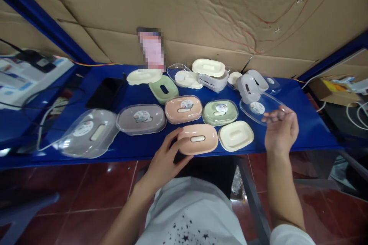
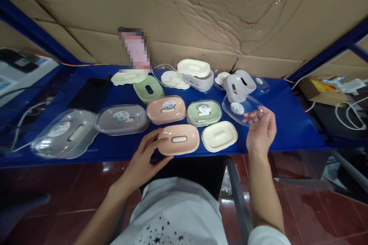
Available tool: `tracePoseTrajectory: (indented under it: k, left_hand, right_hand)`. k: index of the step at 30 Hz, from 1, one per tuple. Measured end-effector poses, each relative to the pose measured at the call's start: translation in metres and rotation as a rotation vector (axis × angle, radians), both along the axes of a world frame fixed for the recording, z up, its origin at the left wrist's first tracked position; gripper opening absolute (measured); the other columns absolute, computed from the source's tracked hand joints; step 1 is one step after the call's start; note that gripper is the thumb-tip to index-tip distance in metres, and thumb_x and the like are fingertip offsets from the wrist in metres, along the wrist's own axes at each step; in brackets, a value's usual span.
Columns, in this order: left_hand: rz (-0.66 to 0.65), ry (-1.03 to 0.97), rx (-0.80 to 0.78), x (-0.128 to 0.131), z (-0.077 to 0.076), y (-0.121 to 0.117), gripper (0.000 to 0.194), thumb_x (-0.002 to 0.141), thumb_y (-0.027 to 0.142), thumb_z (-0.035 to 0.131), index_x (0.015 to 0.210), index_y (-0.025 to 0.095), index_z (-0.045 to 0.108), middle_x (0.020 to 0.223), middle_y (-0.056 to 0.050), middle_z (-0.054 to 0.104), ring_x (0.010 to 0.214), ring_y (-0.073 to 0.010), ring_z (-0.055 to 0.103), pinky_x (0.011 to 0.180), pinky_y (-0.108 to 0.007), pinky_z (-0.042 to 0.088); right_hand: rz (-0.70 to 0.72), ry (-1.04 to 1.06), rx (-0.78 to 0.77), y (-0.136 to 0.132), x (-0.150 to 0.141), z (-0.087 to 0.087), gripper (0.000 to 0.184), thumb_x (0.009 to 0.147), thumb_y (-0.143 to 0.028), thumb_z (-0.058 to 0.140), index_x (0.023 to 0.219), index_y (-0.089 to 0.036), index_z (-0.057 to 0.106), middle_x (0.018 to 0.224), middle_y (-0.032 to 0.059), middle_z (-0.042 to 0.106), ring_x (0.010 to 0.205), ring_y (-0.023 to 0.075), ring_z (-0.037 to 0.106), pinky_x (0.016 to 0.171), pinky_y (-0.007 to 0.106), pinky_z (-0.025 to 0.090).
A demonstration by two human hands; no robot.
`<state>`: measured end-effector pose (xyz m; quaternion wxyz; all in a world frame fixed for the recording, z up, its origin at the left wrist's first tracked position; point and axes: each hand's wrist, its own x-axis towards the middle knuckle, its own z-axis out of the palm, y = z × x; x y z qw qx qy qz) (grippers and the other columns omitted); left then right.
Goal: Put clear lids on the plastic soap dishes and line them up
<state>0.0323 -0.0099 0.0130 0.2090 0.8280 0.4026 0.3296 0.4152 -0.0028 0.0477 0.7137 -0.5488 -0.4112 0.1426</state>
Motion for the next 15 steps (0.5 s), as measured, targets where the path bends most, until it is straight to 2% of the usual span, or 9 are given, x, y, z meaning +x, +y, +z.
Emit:
tracePoseTrajectory:
  k: [2,5,7,9,11,13,15]
  left_hand:
    - [-0.027,0.008,-0.031,0.001,0.002,0.002,0.055,0.101,0.028,0.071,0.151,0.033,0.048,0.159,-0.013,0.048,0.148,-0.0311,0.055,0.116,-0.049,0.058]
    - [-0.056,0.004,-0.032,0.004,0.001,0.005,0.068,0.099,0.029,0.075,0.158,0.035,0.041,0.162,-0.014,0.046,0.148,-0.0324,0.055,0.117,-0.051,0.058]
    - [-0.053,-0.007,-0.028,0.006,-0.001,0.007,0.078,0.098,0.029,0.077,0.163,0.037,0.035,0.164,-0.015,0.044,0.149,-0.0336,0.055,0.116,-0.053,0.058]
    - [-0.044,-0.012,-0.028,0.008,-0.002,0.007,0.086,0.097,0.029,0.079,0.167,0.038,0.029,0.166,-0.016,0.042,0.151,-0.0351,0.053,0.117,-0.055,0.057]
    - [-0.047,-0.004,-0.028,0.008,-0.003,0.007,0.089,0.097,0.029,0.078,0.169,0.038,0.026,0.168,-0.016,0.040,0.152,-0.0360,0.052,0.118,-0.056,0.056]
    - [-0.057,0.008,-0.030,0.007,-0.003,0.007,0.088,0.098,0.030,0.077,0.169,0.038,0.027,0.170,-0.016,0.038,0.151,-0.0361,0.052,0.117,-0.056,0.057]
    - [-0.065,0.013,-0.038,0.006,-0.003,0.006,0.084,0.098,0.032,0.077,0.168,0.038,0.030,0.171,-0.016,0.037,0.151,-0.0356,0.053,0.116,-0.055,0.058]
  right_hand:
    - [0.009,-0.021,0.001,-0.006,-0.016,0.001,0.034,0.110,-0.055,0.047,0.120,-0.030,0.068,0.085,0.0024,0.066,0.082,0.0234,0.073,0.070,0.039,0.059]
    - [0.223,0.005,-0.159,-0.010,-0.045,-0.003,0.041,0.113,-0.055,0.039,0.127,-0.029,0.067,0.087,0.0038,0.069,0.073,0.0212,0.071,0.064,0.036,0.058]
    - [0.380,-0.012,-0.278,-0.010,-0.066,-0.007,0.041,0.113,-0.054,0.039,0.136,-0.029,0.063,0.098,0.0061,0.073,0.071,0.0189,0.070,0.060,0.034,0.058]
    - [0.471,-0.114,-0.346,-0.011,-0.085,-0.011,0.043,0.113,-0.052,0.044,0.150,-0.031,0.053,0.120,0.0092,0.073,0.076,0.0175,0.072,0.062,0.033,0.062]
    - [0.496,-0.267,-0.357,-0.013,-0.098,-0.013,0.051,0.112,-0.050,0.049,0.160,-0.034,0.042,0.142,0.0124,0.065,0.089,0.0183,0.074,0.073,0.035,0.066]
    - [0.476,-0.456,-0.349,-0.018,-0.105,-0.011,0.056,0.110,-0.048,0.054,0.163,-0.036,0.040,0.158,0.0145,0.052,0.115,0.0242,0.072,0.092,0.042,0.066]
    - [0.457,-0.680,-0.343,-0.022,-0.107,-0.008,0.057,0.107,-0.048,0.062,0.161,-0.037,0.046,0.167,0.0131,0.043,0.143,0.0330,0.058,0.112,0.053,0.058]
